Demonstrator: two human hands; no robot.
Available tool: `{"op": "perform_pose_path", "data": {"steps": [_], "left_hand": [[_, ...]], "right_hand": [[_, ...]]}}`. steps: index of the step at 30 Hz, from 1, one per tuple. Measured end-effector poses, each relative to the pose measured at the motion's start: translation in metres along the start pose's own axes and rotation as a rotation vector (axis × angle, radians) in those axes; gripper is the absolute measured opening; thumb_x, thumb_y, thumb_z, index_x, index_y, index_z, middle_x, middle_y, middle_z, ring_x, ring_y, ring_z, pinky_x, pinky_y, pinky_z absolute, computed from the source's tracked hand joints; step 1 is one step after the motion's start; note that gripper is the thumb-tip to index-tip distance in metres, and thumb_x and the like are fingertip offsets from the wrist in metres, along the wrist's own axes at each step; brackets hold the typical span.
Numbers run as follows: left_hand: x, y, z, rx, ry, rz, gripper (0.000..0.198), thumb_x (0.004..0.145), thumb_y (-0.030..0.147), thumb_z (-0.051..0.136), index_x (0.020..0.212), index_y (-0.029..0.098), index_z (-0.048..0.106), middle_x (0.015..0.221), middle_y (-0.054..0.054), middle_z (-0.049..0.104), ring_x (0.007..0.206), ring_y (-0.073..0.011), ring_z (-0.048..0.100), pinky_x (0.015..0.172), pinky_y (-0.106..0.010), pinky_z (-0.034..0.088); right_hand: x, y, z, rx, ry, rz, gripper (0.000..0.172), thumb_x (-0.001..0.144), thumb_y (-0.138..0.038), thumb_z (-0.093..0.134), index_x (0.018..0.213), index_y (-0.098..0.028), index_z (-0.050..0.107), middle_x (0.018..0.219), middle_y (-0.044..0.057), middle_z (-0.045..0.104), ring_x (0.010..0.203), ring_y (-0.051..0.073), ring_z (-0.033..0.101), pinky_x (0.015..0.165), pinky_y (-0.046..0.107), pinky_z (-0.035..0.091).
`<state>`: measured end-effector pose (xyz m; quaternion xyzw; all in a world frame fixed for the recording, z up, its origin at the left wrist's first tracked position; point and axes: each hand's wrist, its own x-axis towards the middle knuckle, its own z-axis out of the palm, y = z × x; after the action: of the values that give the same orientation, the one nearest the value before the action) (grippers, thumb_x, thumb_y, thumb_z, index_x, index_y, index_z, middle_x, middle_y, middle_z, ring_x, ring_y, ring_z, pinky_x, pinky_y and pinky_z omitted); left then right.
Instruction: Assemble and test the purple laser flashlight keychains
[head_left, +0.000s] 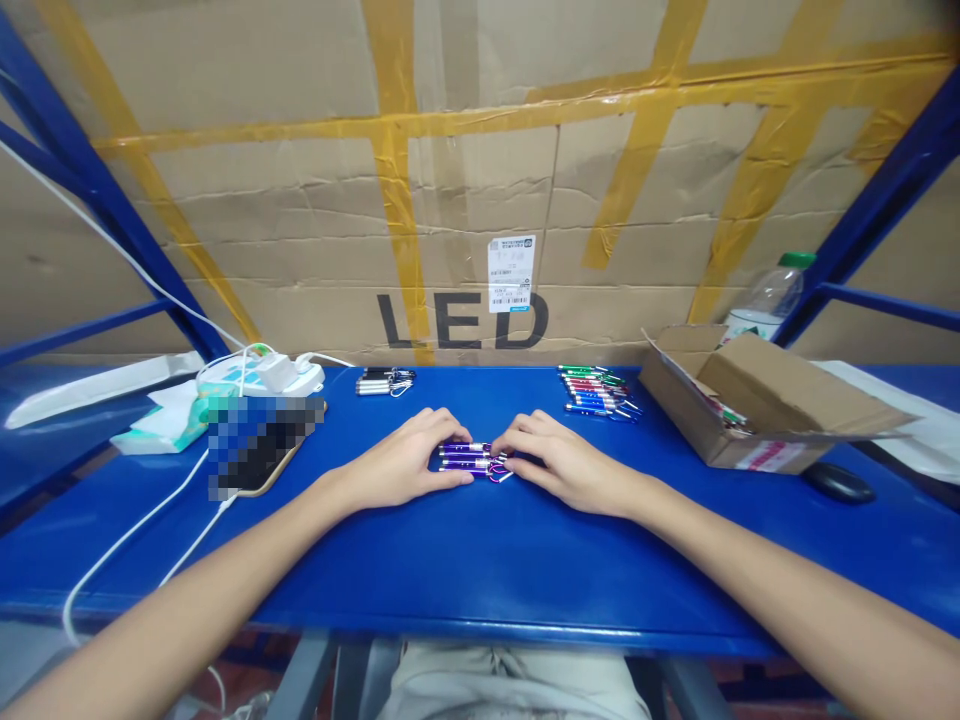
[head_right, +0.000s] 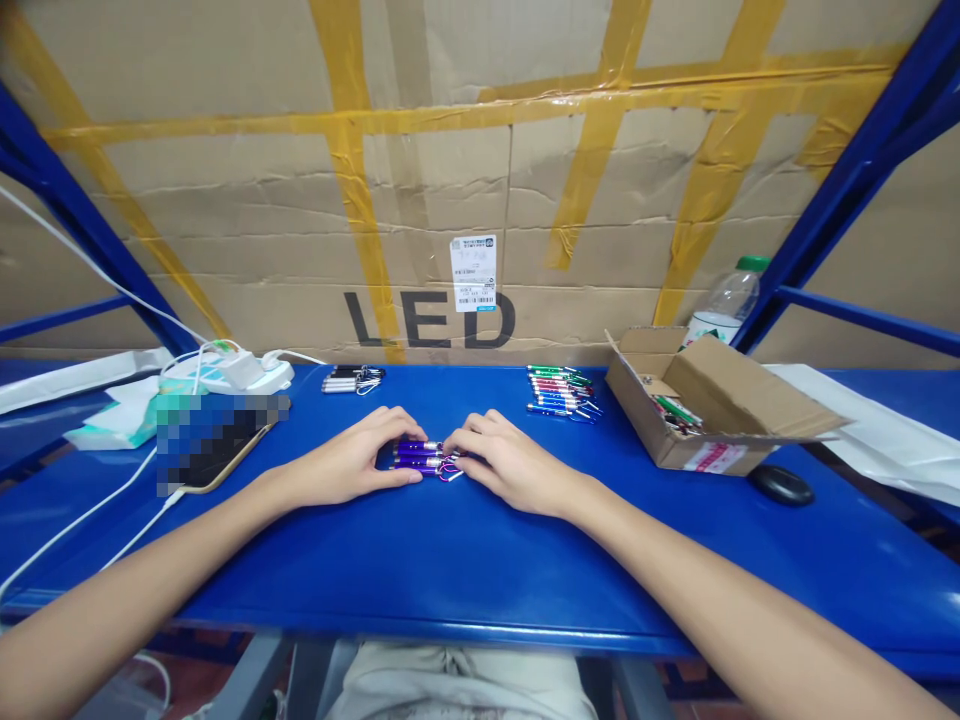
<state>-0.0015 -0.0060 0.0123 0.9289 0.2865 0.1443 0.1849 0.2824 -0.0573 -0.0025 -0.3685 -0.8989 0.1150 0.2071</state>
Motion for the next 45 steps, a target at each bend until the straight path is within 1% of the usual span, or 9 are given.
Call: {"op": "perform_pose_path", "data": {"steps": [5, 10, 16, 21, 24, 30, 34, 40, 45], "left_hand": [[0.000, -0.002, 0.000, -0.005, -0.002, 0.004, 0.040, 0.099, 0.050, 0.074, 0.130, 0.027, 0.065, 0.127, -0.006, 0.066, 0.119, -0.0278, 0.059, 0.105, -0.044, 0.048], [-0.001, 0.000, -0.001, 0.003, 0.008, -0.005, 0.040, 0.098, 0.050, 0.075, 0.130, 0.027, 0.065, 0.127, -0.007, 0.067, 0.120, -0.0289, 0.059, 0.106, -0.045, 0.048], [-0.001, 0.001, -0.001, 0.013, -0.001, -0.001, 0.040, 0.099, 0.051, 0.073, 0.129, 0.026, 0.064, 0.127, -0.008, 0.066, 0.119, -0.0293, 0.059, 0.105, -0.045, 0.048], [-0.001, -0.002, 0.000, 0.004, 0.009, 0.015, 0.041, 0.099, 0.051, 0.074, 0.131, 0.026, 0.065, 0.127, -0.008, 0.067, 0.119, -0.0289, 0.059, 0.105, -0.045, 0.048], [-0.001, -0.002, 0.000, 0.002, 0.009, 0.021, 0.042, 0.098, 0.051, 0.074, 0.131, 0.027, 0.065, 0.127, -0.007, 0.067, 0.119, -0.0292, 0.060, 0.105, -0.045, 0.048], [-0.001, -0.002, 0.000, -0.002, 0.012, 0.022, 0.041, 0.098, 0.052, 0.073, 0.130, 0.027, 0.065, 0.125, -0.008, 0.068, 0.117, -0.0295, 0.061, 0.104, -0.045, 0.049], [-0.001, -0.001, 0.000, 0.004, 0.015, 0.027, 0.041, 0.098, 0.051, 0.074, 0.130, 0.026, 0.066, 0.126, -0.008, 0.068, 0.117, -0.0294, 0.060, 0.104, -0.045, 0.049], [0.000, -0.001, -0.002, 0.019, -0.004, 0.029, 0.042, 0.098, 0.050, 0.074, 0.131, 0.025, 0.065, 0.128, -0.008, 0.067, 0.120, -0.0297, 0.060, 0.106, -0.045, 0.048], [-0.001, -0.001, -0.004, 0.002, 0.001, 0.026, 0.040, 0.098, 0.048, 0.074, 0.131, 0.027, 0.066, 0.127, -0.009, 0.068, 0.120, -0.0296, 0.060, 0.105, -0.045, 0.049]], "right_hand": [[0.001, -0.003, -0.001, 0.015, 0.013, -0.005, 0.025, 0.114, -0.030, 0.048, 0.128, -0.024, 0.068, 0.115, 0.009, 0.066, 0.108, 0.026, 0.056, 0.099, 0.043, 0.046], [0.001, -0.004, -0.001, 0.043, 0.056, -0.032, 0.018, 0.112, -0.031, 0.053, 0.117, -0.024, 0.069, 0.115, 0.008, 0.064, 0.110, 0.025, 0.056, 0.100, 0.041, 0.045], [0.001, -0.006, -0.002, 0.049, 0.045, -0.041, 0.020, 0.111, -0.030, 0.056, 0.124, -0.025, 0.071, 0.118, 0.008, 0.064, 0.113, 0.025, 0.056, 0.103, 0.042, 0.046], [-0.001, -0.008, -0.007, 0.012, 0.073, -0.046, 0.021, 0.112, -0.031, 0.054, 0.115, -0.023, 0.073, 0.117, 0.010, 0.064, 0.111, 0.026, 0.056, 0.102, 0.044, 0.047], [-0.002, -0.007, -0.007, -0.002, 0.053, -0.046, 0.022, 0.112, -0.032, 0.054, 0.110, -0.023, 0.074, 0.118, 0.010, 0.064, 0.110, 0.026, 0.056, 0.101, 0.045, 0.048], [0.000, -0.007, -0.003, 0.018, 0.043, -0.051, 0.023, 0.111, -0.033, 0.055, 0.119, -0.025, 0.075, 0.120, 0.010, 0.065, 0.113, 0.027, 0.057, 0.103, 0.047, 0.049], [0.000, -0.009, -0.004, 0.020, 0.049, -0.052, 0.021, 0.111, -0.032, 0.055, 0.117, -0.024, 0.074, 0.119, 0.010, 0.065, 0.113, 0.027, 0.056, 0.103, 0.046, 0.049], [-0.002, -0.014, -0.006, 0.043, 0.038, -0.096, 0.017, 0.110, -0.028, 0.058, 0.109, -0.023, 0.074, 0.121, 0.009, 0.065, 0.115, 0.025, 0.057, 0.103, 0.043, 0.048], [-0.001, -0.014, -0.005, 0.042, 0.024, -0.108, 0.017, 0.110, -0.028, 0.058, 0.116, -0.025, 0.074, 0.122, 0.009, 0.065, 0.116, 0.026, 0.056, 0.103, 0.044, 0.049]]}}
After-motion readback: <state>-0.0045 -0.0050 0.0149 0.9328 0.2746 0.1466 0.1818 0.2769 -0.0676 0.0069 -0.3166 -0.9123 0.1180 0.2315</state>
